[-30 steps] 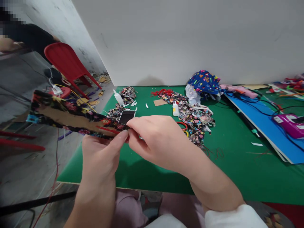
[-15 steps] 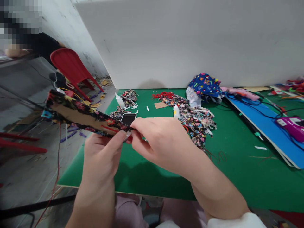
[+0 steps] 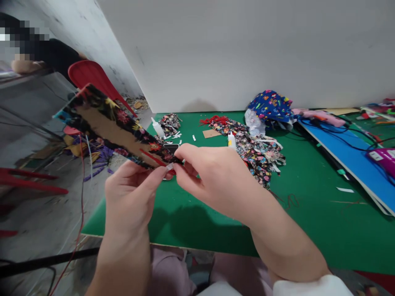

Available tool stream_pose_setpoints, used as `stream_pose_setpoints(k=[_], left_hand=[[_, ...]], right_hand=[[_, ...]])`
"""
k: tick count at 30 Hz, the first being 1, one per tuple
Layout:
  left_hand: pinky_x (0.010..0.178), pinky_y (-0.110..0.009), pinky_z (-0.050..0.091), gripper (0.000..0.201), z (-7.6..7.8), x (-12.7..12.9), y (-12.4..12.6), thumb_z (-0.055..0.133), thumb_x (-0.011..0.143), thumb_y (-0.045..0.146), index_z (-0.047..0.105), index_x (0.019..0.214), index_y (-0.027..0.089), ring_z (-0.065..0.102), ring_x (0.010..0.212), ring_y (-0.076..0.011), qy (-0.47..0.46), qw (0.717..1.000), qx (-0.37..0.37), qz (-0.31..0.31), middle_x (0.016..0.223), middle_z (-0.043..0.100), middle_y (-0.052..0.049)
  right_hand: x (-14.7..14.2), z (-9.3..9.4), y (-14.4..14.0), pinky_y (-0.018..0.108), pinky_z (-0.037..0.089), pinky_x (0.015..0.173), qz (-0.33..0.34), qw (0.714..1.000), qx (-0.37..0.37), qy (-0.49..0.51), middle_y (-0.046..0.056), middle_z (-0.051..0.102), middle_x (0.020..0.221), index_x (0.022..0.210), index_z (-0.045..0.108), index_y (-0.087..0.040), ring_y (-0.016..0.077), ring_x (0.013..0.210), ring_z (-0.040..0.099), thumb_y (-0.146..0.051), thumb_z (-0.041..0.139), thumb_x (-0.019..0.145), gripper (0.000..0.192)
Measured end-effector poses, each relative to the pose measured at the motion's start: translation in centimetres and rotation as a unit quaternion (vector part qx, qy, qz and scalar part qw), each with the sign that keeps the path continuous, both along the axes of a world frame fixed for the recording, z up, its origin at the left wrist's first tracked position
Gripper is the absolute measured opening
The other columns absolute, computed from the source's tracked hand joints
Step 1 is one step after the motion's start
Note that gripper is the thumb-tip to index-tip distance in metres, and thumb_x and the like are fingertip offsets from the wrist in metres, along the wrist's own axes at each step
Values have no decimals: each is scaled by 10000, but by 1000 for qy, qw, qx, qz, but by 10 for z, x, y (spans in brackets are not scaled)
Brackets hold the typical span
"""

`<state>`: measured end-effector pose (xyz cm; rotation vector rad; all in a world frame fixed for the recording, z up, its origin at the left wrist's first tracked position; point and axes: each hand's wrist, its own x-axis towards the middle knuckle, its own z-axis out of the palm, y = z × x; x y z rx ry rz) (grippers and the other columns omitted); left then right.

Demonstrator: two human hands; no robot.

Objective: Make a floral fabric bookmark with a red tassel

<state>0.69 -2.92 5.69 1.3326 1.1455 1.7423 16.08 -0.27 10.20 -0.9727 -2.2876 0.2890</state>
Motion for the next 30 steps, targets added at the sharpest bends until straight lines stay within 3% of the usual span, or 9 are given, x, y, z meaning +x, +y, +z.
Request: stream_pose_setpoints(k=[6, 11, 18, 30], left_hand=[[631, -177, 539, 123, 4, -4, -2, 683, 702, 163, 613, 800, 188, 638, 638, -94, 70, 997, -25, 5, 711, 669, 32], [546, -128, 505, 112, 3, -5, -2, 676, 706, 159, 612, 793, 191, 610, 594, -70, 125, 992, -10, 30, 685, 643, 43], [570, -117, 508, 114, 1, -3, 0, 655, 720, 124, 643, 816, 186, 623, 623, -63, 134, 989, 41, 39, 721, 664, 45], [600, -104, 515, 130, 2, -5, -1, 657, 724, 117, 647, 827, 196, 639, 651, -59, 121, 992, 30, 36, 738, 674, 57]], right_hand=[[-1, -1, 2, 221, 340, 497, -19, 1000, -9, 0, -33, 607, 623, 788, 556, -207, 107, 553, 566, -272, 499, 835, 98], [-4, -2, 2, 222, 328, 485, -24, 999, -18, -12, -37, 593, 587, 767, 540, -201, 109, 525, 557, -278, 506, 827, 103], [-5, 1, 1, 217, 322, 494, -27, 999, -24, -33, -43, 596, 591, 778, 537, -204, 111, 541, 569, -278, 495, 836, 103], [-6, 0, 3, 224, 302, 506, -15, 999, -41, -27, -32, 593, 612, 793, 544, -204, 112, 560, 559, -289, 482, 849, 119]])
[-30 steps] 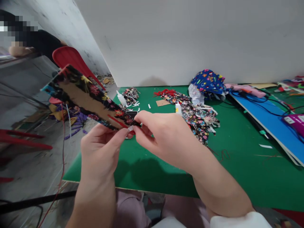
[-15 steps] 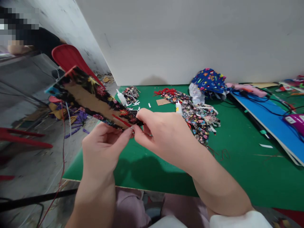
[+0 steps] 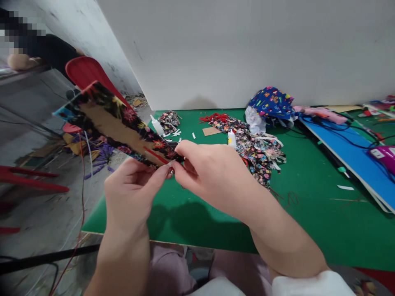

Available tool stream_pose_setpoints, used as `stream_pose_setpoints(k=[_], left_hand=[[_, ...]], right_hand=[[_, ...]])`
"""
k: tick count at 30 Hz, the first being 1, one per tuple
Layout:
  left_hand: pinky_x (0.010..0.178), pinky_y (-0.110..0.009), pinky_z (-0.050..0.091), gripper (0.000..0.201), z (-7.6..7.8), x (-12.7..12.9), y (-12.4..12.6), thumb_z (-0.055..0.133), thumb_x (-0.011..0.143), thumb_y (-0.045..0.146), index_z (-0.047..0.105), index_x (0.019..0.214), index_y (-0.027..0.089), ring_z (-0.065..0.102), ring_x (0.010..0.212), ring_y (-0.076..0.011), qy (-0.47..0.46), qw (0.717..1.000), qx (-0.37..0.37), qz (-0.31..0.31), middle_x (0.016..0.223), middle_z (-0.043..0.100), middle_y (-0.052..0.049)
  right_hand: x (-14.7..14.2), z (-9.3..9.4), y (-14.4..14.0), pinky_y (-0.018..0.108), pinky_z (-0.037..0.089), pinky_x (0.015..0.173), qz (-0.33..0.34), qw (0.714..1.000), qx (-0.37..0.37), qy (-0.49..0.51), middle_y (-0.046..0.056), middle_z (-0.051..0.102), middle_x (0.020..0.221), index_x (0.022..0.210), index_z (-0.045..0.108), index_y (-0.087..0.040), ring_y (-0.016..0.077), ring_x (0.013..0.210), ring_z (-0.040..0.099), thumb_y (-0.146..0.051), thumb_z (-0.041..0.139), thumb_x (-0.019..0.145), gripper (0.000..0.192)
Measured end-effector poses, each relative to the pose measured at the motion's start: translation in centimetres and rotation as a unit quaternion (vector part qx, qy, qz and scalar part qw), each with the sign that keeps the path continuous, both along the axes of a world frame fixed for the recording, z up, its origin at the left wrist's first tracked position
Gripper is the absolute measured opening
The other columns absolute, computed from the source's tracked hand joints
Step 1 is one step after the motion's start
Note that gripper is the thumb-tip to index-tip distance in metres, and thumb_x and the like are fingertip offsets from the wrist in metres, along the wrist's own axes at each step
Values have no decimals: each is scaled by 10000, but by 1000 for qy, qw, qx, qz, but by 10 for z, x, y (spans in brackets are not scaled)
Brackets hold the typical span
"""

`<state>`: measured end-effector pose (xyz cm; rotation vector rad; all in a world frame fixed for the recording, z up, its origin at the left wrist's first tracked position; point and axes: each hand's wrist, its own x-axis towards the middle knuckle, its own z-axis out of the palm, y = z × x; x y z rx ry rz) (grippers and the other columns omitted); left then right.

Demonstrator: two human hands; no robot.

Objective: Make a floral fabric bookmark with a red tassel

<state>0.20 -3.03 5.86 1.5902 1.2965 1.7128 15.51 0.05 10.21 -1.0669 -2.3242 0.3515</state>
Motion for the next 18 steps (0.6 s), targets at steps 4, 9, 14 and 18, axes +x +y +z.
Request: stream_pose_setpoints(k=[4, 9, 14, 18], left_hand=[[591, -107, 517, 131, 1, -1, 0, 655, 723, 112, 652, 827, 191, 639, 644, -62, 10, 1000, 3, -4, 742, 678, 51], [598, -102, 515, 151, 0, -1, 0, 648, 732, 113, 653, 854, 203, 641, 655, -57, 0, 1000, 2, -18, 763, 683, 53], [577, -89, 503, 140, 0, 0, 0, 659, 724, 114, 654, 831, 204, 634, 642, -50, -6, 1000, 1, -15, 737, 679, 60], [556, -84, 495, 113, -1, -2, 1, 675, 717, 138, 656, 805, 208, 612, 597, -38, -14, 1000, -12, -12, 692, 661, 69]], right_hand=[[0, 1, 0, 229, 285, 506, 1, 1000, -1, -4, -26, 587, 607, 753, 535, -200, 114, 564, 551, -301, 479, 852, 152], [0, 1, 1, 230, 267, 494, 4, 1000, 8, -1, -26, 577, 586, 712, 509, -198, 111, 543, 539, -304, 478, 852, 178], [0, 1, 2, 227, 272, 496, 13, 1000, 7, 2, -31, 588, 598, 737, 514, -198, 108, 550, 545, -295, 492, 845, 147], [1, 1, 2, 223, 269, 487, 17, 1000, -6, 10, -42, 588, 585, 735, 518, -199, 97, 524, 536, -289, 503, 843, 141]])
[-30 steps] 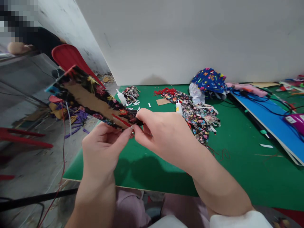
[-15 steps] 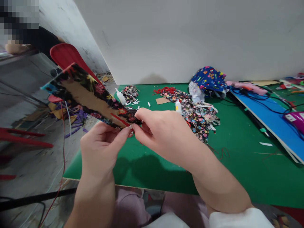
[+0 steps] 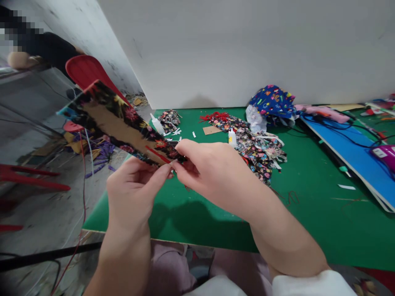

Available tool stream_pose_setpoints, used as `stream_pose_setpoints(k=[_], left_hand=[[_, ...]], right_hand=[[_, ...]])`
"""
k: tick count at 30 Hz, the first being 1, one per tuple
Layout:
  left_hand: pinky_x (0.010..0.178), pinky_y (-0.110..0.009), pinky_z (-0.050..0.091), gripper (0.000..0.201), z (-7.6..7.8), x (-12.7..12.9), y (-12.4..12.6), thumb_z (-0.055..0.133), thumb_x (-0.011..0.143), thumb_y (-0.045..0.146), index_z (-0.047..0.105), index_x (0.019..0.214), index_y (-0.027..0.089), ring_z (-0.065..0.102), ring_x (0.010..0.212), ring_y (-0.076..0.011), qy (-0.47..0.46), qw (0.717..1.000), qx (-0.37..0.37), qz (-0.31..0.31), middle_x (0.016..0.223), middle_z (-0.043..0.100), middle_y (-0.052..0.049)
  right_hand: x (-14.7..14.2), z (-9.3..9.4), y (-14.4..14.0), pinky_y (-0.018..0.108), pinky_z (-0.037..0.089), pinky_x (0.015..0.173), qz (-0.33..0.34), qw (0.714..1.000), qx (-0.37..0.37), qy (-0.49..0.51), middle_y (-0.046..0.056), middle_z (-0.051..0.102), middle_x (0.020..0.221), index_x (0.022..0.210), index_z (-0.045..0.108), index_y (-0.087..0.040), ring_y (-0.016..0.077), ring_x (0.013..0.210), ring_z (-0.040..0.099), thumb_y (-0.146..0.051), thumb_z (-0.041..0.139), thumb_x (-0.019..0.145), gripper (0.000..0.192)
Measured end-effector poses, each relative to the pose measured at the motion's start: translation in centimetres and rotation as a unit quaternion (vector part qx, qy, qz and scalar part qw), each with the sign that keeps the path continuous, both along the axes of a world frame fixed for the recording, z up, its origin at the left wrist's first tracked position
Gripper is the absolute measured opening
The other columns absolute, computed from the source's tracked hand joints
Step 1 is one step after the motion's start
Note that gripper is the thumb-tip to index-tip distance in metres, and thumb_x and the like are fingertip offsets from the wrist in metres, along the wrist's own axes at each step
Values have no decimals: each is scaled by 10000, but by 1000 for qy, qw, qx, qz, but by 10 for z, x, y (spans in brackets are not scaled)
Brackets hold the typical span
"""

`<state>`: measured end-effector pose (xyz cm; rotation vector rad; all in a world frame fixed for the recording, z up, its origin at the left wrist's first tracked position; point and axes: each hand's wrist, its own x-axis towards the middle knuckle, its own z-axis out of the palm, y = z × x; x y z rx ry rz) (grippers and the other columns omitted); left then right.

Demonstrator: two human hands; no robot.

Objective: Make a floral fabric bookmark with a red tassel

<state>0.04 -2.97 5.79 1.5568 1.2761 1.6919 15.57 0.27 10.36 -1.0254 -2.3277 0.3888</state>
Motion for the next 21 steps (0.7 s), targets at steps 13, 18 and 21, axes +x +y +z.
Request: stream_pose_setpoints(k=[13, 18, 21], left_hand=[[471, -110, 495, 100, 0, 1, 4, 728, 673, 226, 645, 683, 173, 614, 490, -60, -38, 998, -40, 15, 581, 658, 57], [500, -158, 523, 110, -1, -1, 6, 719, 684, 251, 657, 701, 162, 641, 520, -100, -58, 994, -89, -4, 589, 674, 29], [538, -187, 536, 106, 0, -4, 8, 706, 698, 257, 670, 732, 163, 652, 557, -118, -47, 993, -104, -27, 628, 686, 17]], right_hand=[[1, 0, 3, 223, 247, 485, 14, 999, -2, 30, -50, 483, 516, 665, 546, -184, 67, 451, 390, -276, 449, 890, 261], [0, -3, 7, 230, 245, 500, -1, 999, -35, 16, -27, 508, 559, 671, 532, -183, 88, 508, 434, -261, 395, 909, 285], [0, -5, 10, 232, 239, 500, -4, 999, -40, 1, -30, 497, 553, 684, 537, -184, 90, 504, 420, -274, 388, 911, 285]])
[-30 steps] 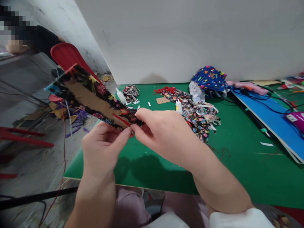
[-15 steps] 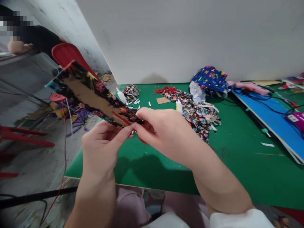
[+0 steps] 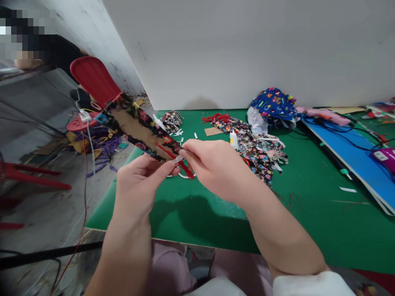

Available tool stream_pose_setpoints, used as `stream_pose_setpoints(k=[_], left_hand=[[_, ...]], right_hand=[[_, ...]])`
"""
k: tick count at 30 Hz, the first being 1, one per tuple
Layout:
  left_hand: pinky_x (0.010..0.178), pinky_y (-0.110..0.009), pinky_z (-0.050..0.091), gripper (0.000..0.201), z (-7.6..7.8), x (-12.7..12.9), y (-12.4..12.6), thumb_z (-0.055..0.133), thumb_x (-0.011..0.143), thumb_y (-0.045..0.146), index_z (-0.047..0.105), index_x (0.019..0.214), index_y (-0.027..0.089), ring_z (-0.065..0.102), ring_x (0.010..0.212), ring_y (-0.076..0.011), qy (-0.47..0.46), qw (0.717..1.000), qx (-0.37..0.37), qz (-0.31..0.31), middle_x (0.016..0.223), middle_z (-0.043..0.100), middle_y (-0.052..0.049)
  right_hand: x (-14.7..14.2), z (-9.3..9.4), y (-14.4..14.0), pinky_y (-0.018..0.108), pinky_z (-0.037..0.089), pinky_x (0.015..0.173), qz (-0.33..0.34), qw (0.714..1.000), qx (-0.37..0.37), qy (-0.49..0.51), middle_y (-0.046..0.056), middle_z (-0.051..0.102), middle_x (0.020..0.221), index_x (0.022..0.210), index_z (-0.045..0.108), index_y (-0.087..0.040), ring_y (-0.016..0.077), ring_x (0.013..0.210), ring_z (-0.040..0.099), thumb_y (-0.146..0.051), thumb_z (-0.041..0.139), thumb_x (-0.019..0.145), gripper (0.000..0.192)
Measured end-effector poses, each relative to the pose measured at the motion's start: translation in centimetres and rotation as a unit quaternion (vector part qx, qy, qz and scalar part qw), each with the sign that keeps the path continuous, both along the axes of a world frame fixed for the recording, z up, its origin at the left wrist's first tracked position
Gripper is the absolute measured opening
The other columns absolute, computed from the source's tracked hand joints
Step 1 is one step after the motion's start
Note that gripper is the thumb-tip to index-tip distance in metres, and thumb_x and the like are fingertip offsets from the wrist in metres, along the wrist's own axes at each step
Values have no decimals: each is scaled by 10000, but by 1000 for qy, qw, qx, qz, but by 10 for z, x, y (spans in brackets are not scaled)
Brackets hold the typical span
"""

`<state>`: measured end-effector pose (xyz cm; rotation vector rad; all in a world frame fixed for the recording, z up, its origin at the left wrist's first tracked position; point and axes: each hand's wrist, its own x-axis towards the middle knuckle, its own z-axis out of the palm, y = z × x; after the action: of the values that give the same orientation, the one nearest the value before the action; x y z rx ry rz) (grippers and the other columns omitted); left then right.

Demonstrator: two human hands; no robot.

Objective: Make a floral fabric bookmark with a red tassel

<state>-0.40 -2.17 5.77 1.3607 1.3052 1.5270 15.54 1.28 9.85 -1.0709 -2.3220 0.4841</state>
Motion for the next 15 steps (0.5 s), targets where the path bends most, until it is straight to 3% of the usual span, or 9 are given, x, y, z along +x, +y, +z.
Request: stream_pose_setpoints(k=[6, 9, 12, 15], left_hand=[[541, -203, 522, 97, 1, -4, 2, 672, 729, 272, 667, 733, 175, 636, 560, -121, 39, 998, -14, -38, 624, 676, 16], [532, -202, 501, 145, -1, -6, 3, 668, 730, 301, 617, 681, 175, 618, 559, -119, 52, 997, -17, -45, 595, 642, 25], [501, -203, 448, 282, -5, -7, 4, 582, 793, 390, 551, 619, 171, 557, 537, -108, 52, 998, 1, -28, 565, 568, 22], [431, -198, 312, 413, -9, -7, 6, 493, 840, 444, 452, 535, 168, 383, 472, -76, 81, 996, 31, 23, 505, 412, 36]], right_hand=[[-1, -5, 6, 216, 281, 517, -9, 998, -1, 58, -28, 588, 670, 806, 594, -186, 80, 545, 448, -319, 494, 865, 177], [-3, -6, 8, 213, 278, 505, -11, 998, -10, 69, -43, 563, 624, 779, 587, -181, 66, 498, 404, -323, 497, 864, 189], [-4, -8, 8, 214, 263, 489, -11, 997, -26, 67, -45, 553, 613, 773, 580, -177, 62, 482, 400, -342, 490, 866, 209], [-5, -9, 7, 218, 257, 494, -1, 998, -39, 51, -36, 544, 604, 742, 566, -171, 70, 506, 430, -342, 492, 865, 223]])
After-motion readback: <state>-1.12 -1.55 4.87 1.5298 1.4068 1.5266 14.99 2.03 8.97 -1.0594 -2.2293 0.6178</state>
